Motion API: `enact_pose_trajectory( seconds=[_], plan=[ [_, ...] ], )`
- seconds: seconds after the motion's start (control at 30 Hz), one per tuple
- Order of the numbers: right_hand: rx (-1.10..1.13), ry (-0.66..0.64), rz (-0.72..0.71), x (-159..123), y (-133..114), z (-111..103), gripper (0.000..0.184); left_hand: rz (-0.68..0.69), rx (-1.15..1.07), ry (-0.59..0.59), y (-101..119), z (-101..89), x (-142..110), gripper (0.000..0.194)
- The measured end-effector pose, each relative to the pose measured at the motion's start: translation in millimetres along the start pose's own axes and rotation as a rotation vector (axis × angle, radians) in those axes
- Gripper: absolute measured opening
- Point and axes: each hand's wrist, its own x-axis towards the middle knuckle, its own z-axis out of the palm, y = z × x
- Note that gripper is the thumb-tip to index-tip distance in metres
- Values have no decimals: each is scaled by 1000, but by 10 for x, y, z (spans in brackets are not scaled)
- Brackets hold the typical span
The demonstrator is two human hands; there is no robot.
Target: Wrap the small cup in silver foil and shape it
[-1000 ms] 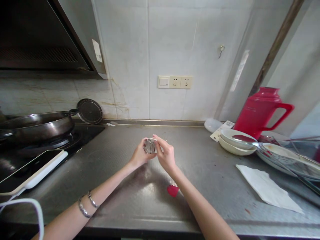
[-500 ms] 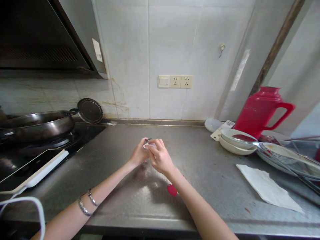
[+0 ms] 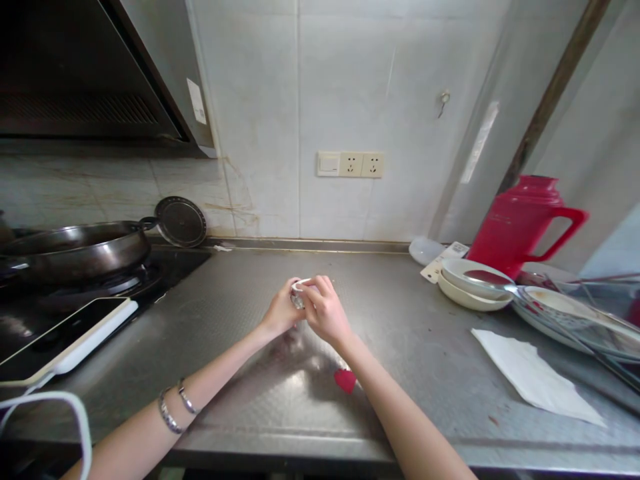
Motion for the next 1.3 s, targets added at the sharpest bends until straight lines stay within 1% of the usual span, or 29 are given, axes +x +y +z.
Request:
enact_pose_trajectory(
  seconds=[0.1,0.2,0.27,0.33,0.43,0.5,0.57,0.63,0.77,0.87,0.97,1.07,1.17,1.3],
  plan=[
    [49,-12,-12,14,-30,-31,27,-21,-79,-10,-5,-16,1,66],
    [94,-60,-40,26,-43,-78,27,-18,-156,-9,-28,-8,3,63],
    [115,-77,-33,33,-34,-106,25,-22,-191,-29,-49,14,8,63],
    [117,-22,39,40,-13,-125,24,-25,-235,-46,-63,41,13,62],
    [85,124,180,53,33,-135,25,-19,-330,-39,-42,60,17,59],
    [79,151,218,58,63,-130,24,-54,-388,-53,-2,49,13,60],
    [100,129,222,57,84,-118,23,-120,-424,-73,37,29,8,59],
    [124,107,223,51,91,-105,22,-156,-444,-70,61,13,4,60],
    [141,93,226,38,61,-105,23,-156,-462,-61,60,6,6,63],
    [149,90,190,33,19,-118,22,-187,-488,-67,51,-1,14,65],
    [149,58,132,21,-4,-118,22,-217,-512,-64,39,-17,26,67],
    [132,28,93,1,7,-101,23,-222,-510,-59,25,-21,33,63],
    [112,46,100,-17,38,-72,24,-233,-498,-59,18,-8,31,61],
    [105,114,157,-18,69,-42,24,-181,-478,-79,17,12,27,63]
  ],
)
